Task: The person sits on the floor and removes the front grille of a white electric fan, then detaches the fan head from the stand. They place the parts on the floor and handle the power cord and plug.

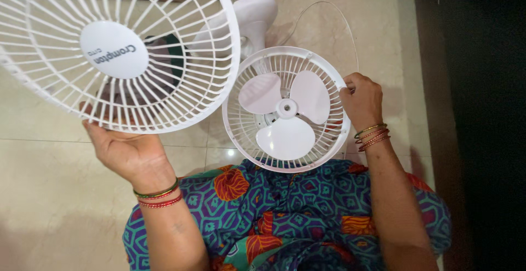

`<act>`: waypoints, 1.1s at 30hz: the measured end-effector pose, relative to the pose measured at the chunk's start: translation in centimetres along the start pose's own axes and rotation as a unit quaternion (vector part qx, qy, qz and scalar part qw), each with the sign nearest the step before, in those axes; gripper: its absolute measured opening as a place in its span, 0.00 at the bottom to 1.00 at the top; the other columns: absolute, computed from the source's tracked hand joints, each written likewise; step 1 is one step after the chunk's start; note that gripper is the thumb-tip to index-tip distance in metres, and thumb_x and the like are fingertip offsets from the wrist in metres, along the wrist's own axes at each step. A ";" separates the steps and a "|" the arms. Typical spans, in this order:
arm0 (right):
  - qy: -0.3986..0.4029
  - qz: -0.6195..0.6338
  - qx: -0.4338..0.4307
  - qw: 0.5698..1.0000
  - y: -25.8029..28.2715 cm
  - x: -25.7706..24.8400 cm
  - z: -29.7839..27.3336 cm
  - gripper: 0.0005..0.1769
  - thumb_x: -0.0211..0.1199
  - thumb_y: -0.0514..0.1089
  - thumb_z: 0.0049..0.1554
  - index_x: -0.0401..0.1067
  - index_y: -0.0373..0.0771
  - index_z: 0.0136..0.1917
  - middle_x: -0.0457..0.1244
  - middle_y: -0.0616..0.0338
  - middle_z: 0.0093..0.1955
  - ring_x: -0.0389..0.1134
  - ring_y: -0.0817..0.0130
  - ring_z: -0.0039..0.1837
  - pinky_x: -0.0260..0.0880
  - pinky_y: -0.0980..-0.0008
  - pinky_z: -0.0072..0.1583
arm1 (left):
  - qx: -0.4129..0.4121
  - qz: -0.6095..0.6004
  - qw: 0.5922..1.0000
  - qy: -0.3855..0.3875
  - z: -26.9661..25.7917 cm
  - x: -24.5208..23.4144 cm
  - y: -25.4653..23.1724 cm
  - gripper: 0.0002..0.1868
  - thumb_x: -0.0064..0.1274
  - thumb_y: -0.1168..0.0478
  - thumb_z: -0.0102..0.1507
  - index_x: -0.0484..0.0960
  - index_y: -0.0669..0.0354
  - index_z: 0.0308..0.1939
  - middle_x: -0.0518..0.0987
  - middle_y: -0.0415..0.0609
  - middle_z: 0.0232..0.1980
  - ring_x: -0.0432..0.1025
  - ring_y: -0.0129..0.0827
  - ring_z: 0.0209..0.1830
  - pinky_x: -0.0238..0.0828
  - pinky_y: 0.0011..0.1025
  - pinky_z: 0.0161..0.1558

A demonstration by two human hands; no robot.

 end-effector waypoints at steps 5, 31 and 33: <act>-0.016 0.032 -0.019 0.999 0.1 0.2 -0.2 0.09 0.61 0.36 0.52 0.77 0.33 0.47 0.71 0.46 0.44 0.74 0.54 0.44 0.74 0.59 0.50 | 0.034 0.034 0.999 0.018 -3.1 0.8 1.0 0.17 0.39 0.58 0.78 0.73 0.61 0.67 0.75 0.50 0.69 0.70 0.40 0.71 0.66 0.45 0.78; 0.013 0.351 0.020 0.936 5.8 0.5 -3.0 0.16 0.62 0.37 0.58 0.70 0.35 0.60 0.68 0.52 0.58 0.69 0.61 0.61 0.69 0.60 0.64 | 0.020 0.038 0.999 0.007 -5.0 2.1 4.4 0.12 0.38 0.60 0.77 0.70 0.61 0.60 0.77 0.49 0.61 0.72 0.36 0.62 0.69 0.42 0.68; 0.099 0.530 0.058 0.840 6.9 1.3 -3.5 0.17 0.56 0.37 0.61 0.68 0.35 0.64 0.65 0.52 0.63 0.67 0.61 0.65 0.65 0.58 0.68 | 0.008 0.045 0.999 0.014 -5.7 2.5 5.4 0.12 0.39 0.61 0.76 0.69 0.61 0.61 0.76 0.49 0.61 0.72 0.36 0.62 0.69 0.41 0.68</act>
Point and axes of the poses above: each hand's wrist, its own z-axis towards the middle knuckle, its own x-axis out of the palm, y = z × x, the point moved 1 cm from there along z, towards the middle knuckle
